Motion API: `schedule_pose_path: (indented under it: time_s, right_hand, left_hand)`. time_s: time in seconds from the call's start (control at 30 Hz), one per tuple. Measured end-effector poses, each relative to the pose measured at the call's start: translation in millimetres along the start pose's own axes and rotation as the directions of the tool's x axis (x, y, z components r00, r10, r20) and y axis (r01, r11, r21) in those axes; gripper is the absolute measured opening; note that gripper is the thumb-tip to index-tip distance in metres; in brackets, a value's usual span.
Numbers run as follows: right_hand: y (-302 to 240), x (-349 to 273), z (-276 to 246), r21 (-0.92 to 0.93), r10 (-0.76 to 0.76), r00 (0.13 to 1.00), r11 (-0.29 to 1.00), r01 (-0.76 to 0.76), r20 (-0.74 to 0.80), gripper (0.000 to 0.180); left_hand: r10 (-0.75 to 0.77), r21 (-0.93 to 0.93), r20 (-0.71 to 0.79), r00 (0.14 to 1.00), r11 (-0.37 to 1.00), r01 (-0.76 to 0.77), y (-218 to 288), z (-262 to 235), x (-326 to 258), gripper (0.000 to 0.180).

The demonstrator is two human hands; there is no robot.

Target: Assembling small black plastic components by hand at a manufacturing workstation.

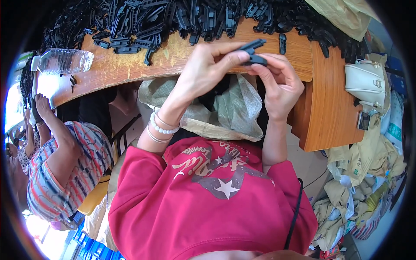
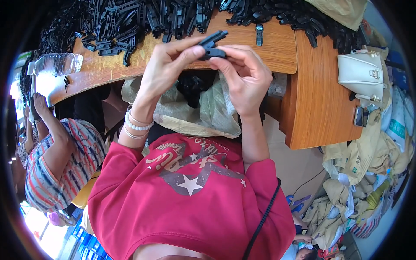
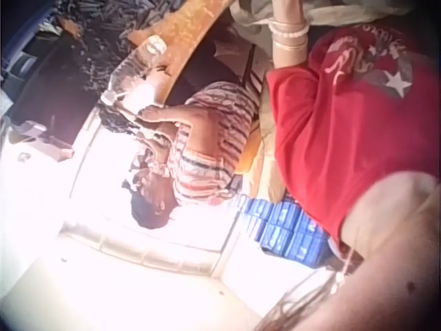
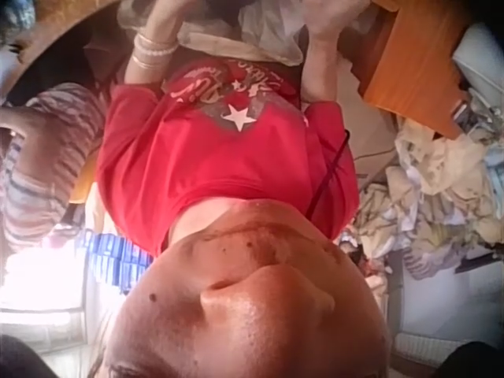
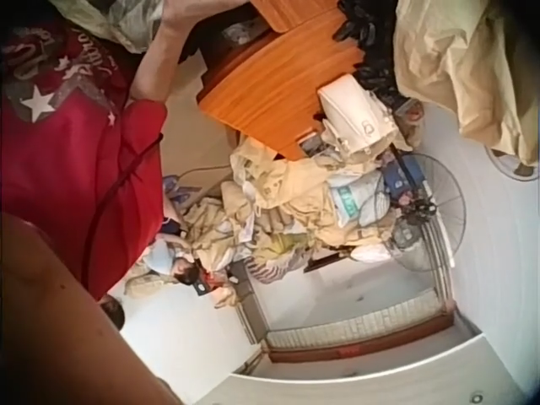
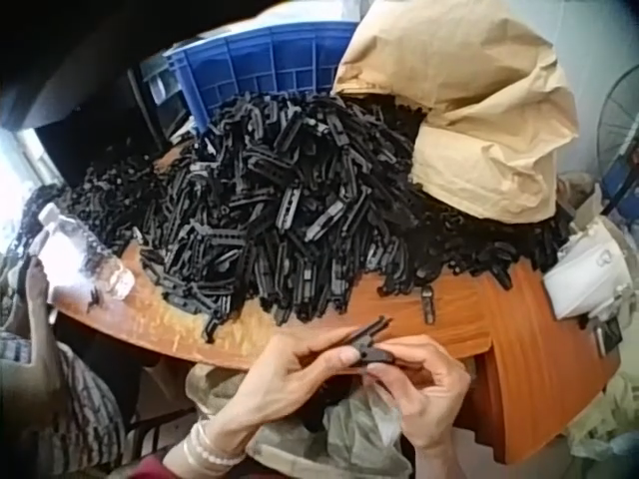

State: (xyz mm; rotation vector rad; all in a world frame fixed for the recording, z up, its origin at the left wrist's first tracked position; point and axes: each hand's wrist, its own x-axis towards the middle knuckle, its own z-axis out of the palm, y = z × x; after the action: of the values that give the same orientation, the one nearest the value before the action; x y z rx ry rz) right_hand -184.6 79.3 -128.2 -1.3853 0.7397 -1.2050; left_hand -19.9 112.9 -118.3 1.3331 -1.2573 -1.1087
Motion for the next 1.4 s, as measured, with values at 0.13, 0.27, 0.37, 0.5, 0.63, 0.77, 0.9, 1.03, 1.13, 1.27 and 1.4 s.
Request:
schedule_pose_path:
  time_s: [0.13, 0.27, 0.37, 0.5, 0.63, 0.77, 0.9, 1.03, 1.13, 1.27, 1.4]
  right_hand:
    - [6.3, -2.7, -6.9, 0.013, -0.076, 0.997, 0.997, 0.076, -0.035, 0.018]
    - [1.5, -1.1, -11.2, 0.030, -0.036, 0.999, 0.999, 0.036, -0.001, 0.028]
    - [1.6, -1.9, -11.0, 0.020, -0.049, 0.999, 0.999, 0.048, 0.018, 0.031]
    - [4.9, -0.5, -6.4, -0.163, -0.157, 0.988, 0.975, 0.154, -0.006, 0.026]
    - [9.9, 0.2, -3.0, -0.147, -0.180, 0.984, 0.973, 0.178, -0.002, 0.019]
    - [19.3, 5.3, -15.8, -0.164, -0.075, 0.996, 0.983, 0.082, 0.049, 0.024]
    - [29.8, 31.0, -47.7, -0.824, -0.248, 0.947, 0.566, -0.028, -0.203, 0.035]
    - [41.9, 39.6, -61.6, -0.922, -0.253, 0.966, 0.383, 0.046, -0.057, 0.031]
    - [32.5, 31.3, -48.5, -0.731, -0.164, 0.978, 0.682, 0.016, -0.132, 0.017]
    - [25.9, 20.1, -43.0, -0.571, -0.211, 0.947, 0.820, 0.036, -0.242, 0.016]
    - [8.9, 12.1, -35.1, -0.148, 0.087, 0.969, 0.981, -0.123, -0.231, 0.017]
  left_hand:
    - [0.140, 0.183, 0.006, 0.990, 0.973, -0.138, 13.9, 8.3, -10.2, 0.038]
    - [0.246, 0.273, 0.024, 0.969, 0.931, -0.243, 5.1, 9.4, -13.3, 0.037]
    - [0.308, 0.271, 0.040, 0.951, 0.912, -0.307, 2.5, 9.2, -13.1, 0.032]
    - [0.274, 0.251, 0.000, 0.962, 0.931, -0.266, -2.6, 12.0, -17.7, 0.033]
    - [0.143, 0.156, -0.010, 0.990, 0.978, -0.139, 2.5, 11.5, -20.1, 0.036]
    - [-0.053, 0.186, 0.124, 0.991, 0.982, 0.029, 5.2, -10.2, -23.7, 0.040]
    - [0.310, 0.375, 0.190, 0.932, 0.854, -0.360, 4.0, -29.4, 4.3, 0.044]
    - [0.671, 0.759, -0.148, 0.727, 0.548, -0.351, 14.6, -32.8, 78.2, 0.018]
    - [0.458, 0.891, -0.138, 0.878, 0.445, -0.092, 27.1, -30.1, 102.0, 0.015]
    - [0.570, 0.847, -0.116, 0.814, 0.485, -0.219, 32.6, -29.0, 105.2, 0.015]
    - [0.525, 0.636, -0.281, 0.804, 0.729, -0.253, 10.6, -19.7, 84.3, 0.015]
